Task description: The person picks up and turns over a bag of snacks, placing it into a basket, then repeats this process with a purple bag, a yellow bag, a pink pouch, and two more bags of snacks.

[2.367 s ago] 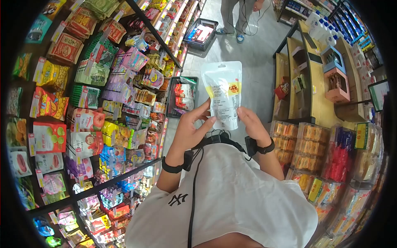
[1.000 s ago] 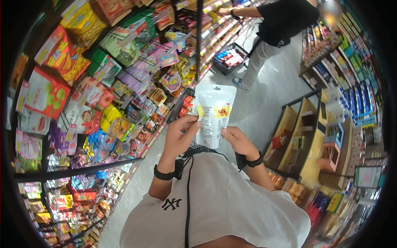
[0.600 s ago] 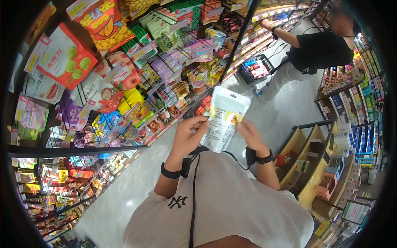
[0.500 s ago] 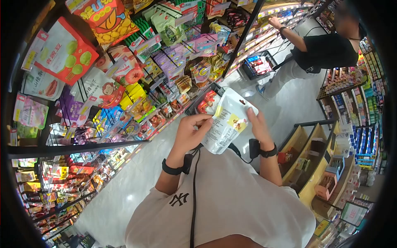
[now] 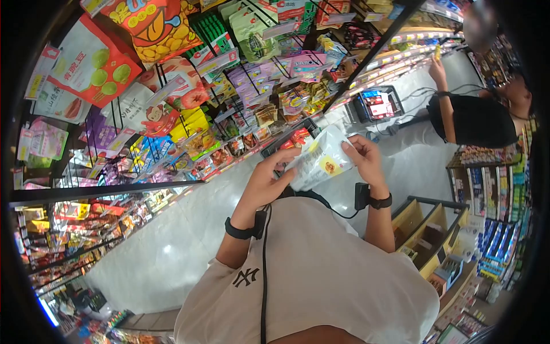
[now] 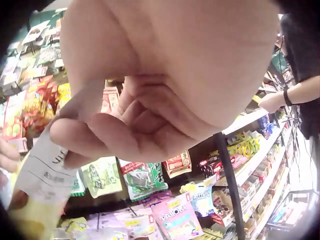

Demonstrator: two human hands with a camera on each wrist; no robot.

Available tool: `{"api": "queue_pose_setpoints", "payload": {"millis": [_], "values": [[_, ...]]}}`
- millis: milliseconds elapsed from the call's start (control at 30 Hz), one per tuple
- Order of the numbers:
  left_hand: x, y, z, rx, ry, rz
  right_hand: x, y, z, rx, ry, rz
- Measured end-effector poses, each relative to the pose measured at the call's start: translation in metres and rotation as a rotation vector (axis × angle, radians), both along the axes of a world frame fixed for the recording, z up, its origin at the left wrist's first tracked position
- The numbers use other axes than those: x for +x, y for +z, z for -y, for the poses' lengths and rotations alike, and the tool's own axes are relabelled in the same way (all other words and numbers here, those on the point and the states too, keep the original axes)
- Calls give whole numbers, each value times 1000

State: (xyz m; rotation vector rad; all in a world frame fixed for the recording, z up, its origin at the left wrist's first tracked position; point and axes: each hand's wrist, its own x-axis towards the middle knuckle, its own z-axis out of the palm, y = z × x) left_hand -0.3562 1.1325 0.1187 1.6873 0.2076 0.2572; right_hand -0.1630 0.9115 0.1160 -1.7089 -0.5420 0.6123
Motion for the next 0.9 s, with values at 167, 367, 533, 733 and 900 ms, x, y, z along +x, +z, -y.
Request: {"api": "queue_pose_setpoints", "payload": {"millis": [167, 367, 533, 733, 900], "values": [[12, -15, -2, -143, 165, -126, 71, -53, -2, -211, -49, 94], [10, -60, 19, -172, 267, -369, 125, -283, 12, -253, -131, -297], [-4, -118, 57, -286, 356, -561, 116, -458, 17, -268, -219, -528], [-17, -170, 93, -432, 365, -832, 100, -579, 9, -626, -195, -405], [-27, -189, 111, -432, 366, -907, 97, -656, 11, -697, -215, -374]]}}
